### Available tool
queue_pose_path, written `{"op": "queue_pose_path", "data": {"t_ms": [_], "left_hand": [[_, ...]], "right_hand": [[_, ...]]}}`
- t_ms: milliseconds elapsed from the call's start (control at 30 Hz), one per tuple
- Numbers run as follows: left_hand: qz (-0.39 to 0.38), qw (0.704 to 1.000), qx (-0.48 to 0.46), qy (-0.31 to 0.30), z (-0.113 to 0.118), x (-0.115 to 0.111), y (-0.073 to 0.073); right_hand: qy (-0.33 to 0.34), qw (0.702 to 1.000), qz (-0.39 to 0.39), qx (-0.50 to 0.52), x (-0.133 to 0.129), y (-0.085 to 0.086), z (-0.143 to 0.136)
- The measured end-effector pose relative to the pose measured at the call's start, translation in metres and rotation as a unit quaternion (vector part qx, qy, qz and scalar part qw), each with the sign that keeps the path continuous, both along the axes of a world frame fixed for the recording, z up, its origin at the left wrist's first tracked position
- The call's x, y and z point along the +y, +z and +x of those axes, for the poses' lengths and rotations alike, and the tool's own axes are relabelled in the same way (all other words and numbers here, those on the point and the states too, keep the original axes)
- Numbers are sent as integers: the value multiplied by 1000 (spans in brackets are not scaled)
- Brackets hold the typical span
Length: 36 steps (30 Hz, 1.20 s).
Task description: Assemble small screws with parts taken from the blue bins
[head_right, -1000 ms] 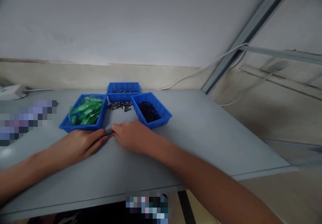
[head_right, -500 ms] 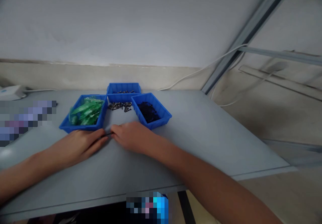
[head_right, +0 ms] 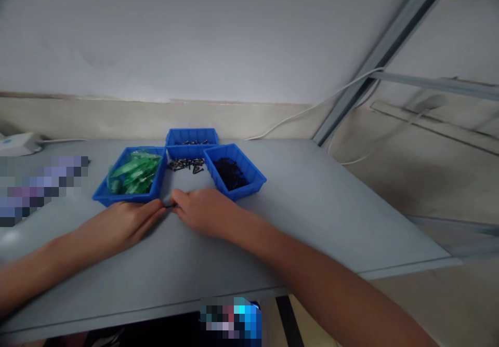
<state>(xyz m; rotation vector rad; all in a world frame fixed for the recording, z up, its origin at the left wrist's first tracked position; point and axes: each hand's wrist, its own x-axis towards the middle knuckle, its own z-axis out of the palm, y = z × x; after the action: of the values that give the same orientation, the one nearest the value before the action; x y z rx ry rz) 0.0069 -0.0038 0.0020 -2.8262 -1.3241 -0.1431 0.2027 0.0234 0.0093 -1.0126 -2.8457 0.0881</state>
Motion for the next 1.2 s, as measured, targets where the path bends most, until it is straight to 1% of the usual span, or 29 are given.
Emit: {"op": "queue_pose_path", "data": {"t_ms": [167,233,400,500,633,733,833,1033,1200], "left_hand": [[-36,999,-10,35,2,-2,3],[-38,998,-16,37,2,-2,2],[-19,999,-37,9,0,-2,0],[2,997,-75,-12,-2,-2,0],[35,990,-127,-46,-3,-1,0],[46,987,-139,-62,-3,0,0],[61,984,-147,-74,-2,-1,2],[111,972,-179,-103,-4,-8,11],[127,970,-177,-109,-7,-8,14]], "right_hand": [[24,1000,2,6,2,-3,0],[29,1000,-3,7,2,-3,0],[31,999,-16,6,1,-2,0],[34,999,-26,16,1,-1,0],[40,997,-60,30,0,1,0],[48,996,-69,36,1,1,0],[44,995,-66,66,0,2,1],[26,983,-66,167,-6,9,2],[15,979,-86,183,-6,11,2]]}}
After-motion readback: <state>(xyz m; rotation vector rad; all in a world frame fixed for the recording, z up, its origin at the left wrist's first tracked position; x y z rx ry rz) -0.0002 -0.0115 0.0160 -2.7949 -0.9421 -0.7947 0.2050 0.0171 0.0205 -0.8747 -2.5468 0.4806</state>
